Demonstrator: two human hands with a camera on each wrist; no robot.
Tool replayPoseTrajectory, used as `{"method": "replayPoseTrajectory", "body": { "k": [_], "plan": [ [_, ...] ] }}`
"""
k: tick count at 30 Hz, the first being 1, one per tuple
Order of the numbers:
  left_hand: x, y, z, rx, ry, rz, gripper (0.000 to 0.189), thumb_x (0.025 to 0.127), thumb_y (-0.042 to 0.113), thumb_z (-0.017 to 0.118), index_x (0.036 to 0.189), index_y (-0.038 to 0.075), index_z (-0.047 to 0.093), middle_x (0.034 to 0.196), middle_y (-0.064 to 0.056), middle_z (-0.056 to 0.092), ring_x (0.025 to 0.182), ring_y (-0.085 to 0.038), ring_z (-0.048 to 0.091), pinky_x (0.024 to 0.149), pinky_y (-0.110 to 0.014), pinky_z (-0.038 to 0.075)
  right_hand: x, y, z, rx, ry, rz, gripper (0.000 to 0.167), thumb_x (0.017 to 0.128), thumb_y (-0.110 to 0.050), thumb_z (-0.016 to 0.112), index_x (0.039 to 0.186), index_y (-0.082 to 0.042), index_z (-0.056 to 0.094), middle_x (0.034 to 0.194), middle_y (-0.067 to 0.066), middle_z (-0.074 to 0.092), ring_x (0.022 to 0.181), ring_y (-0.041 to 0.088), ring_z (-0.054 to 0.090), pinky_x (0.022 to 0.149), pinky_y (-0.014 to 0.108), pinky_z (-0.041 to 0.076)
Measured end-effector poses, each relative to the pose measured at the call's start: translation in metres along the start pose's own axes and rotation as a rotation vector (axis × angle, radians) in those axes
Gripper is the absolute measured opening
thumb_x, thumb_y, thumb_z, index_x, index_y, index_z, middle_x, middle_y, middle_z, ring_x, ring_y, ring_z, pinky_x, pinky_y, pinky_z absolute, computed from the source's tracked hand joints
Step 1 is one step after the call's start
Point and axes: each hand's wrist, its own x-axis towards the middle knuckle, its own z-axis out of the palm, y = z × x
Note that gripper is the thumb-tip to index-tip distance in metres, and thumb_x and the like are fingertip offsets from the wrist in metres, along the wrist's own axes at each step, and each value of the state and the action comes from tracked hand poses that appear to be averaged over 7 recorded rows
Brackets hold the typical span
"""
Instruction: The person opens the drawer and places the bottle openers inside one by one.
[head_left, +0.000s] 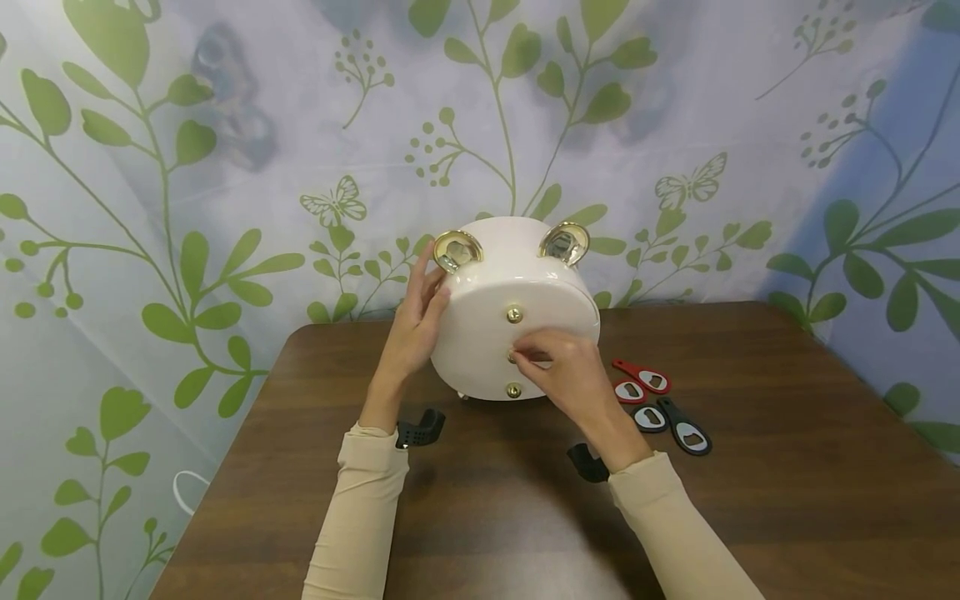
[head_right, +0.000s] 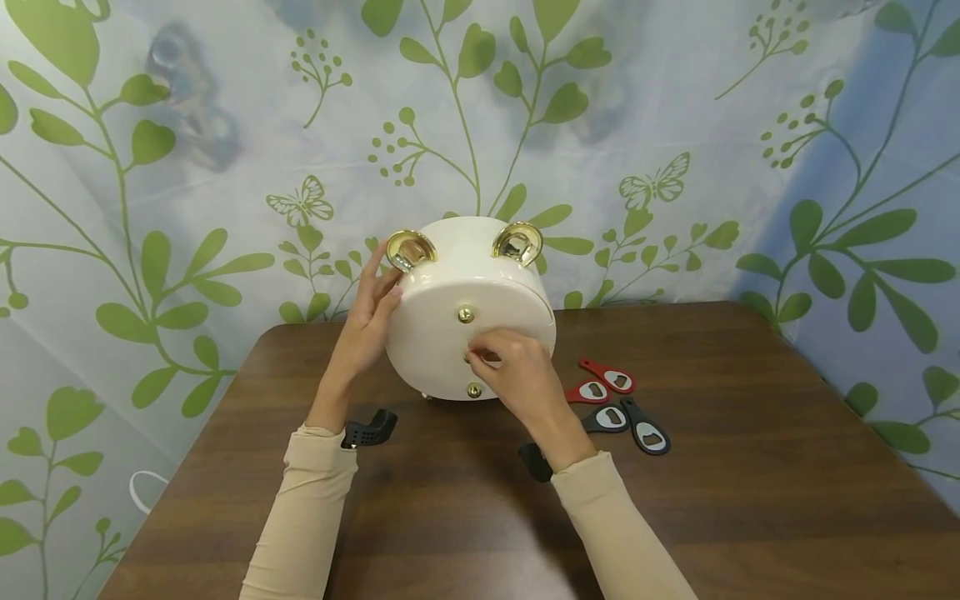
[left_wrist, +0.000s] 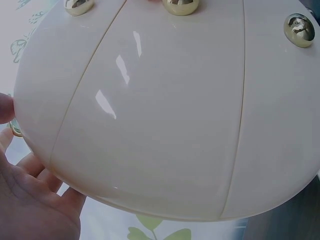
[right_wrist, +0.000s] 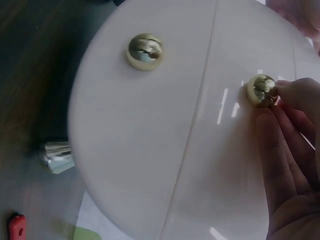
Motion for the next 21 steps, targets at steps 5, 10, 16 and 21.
{"method": "replayPoseTrajectory", "body": {
  "k": [5,10,16,21],
  "plan": [
    [-0.0006,0.0005,0.0006,0.011,0.002,-0.005,0.064,0.112,0.021,0.044,0.167,0.034,0.013,0.16,-0.012,0.044,0.149,-0.022,0.041,0.12,-0.05,0.034,-0.0027,0.0016,-0.0001,-0.035,0.011,-0.014,0.008,0.083,-0.008,0.087,0.089,-0.008,0.082,0.087,0.002,0.078,0.08,0.015,0.076,0.073,0.031,0.062],
    [-0.0016,0.0014,0.0009,-0.002,0.001,0.0,0.064,0.112,0.021,0.044,0.166,0.036,0.013,0.16,-0.012,0.043,0.15,-0.023,0.04,0.121,-0.05,0.033,-0.0039,0.0012,0.0,-0.048,0.026,0.005,0.007,0.083,-0.011,0.087,0.089,-0.011,0.083,0.088,0.0,0.078,0.082,0.014,0.076,0.073,0.031,0.062],
    [-0.0016,0.0011,0.0005,-0.016,0.0,0.017,0.065,0.112,0.02,0.043,0.167,0.033,0.012,0.161,-0.013,0.041,0.15,-0.024,0.039,0.121,-0.05,0.033,-0.0065,0.0,0.002,-0.06,0.034,0.043,0.007,0.085,-0.013,0.086,0.091,-0.013,0.083,0.09,-0.001,0.079,0.079,0.014,0.076,0.072,0.031,0.062],
    [-0.0011,0.0001,0.0003,-0.02,-0.001,0.01,0.064,0.112,0.019,0.043,0.167,0.032,0.013,0.161,-0.012,0.042,0.15,-0.022,0.039,0.121,-0.049,0.033,-0.0103,-0.0008,0.0041,-0.07,0.051,0.02,0.009,0.085,-0.009,0.085,0.093,-0.009,0.082,0.093,0.002,0.079,0.083,0.015,0.077,0.072,0.028,0.062]
  ]
}}
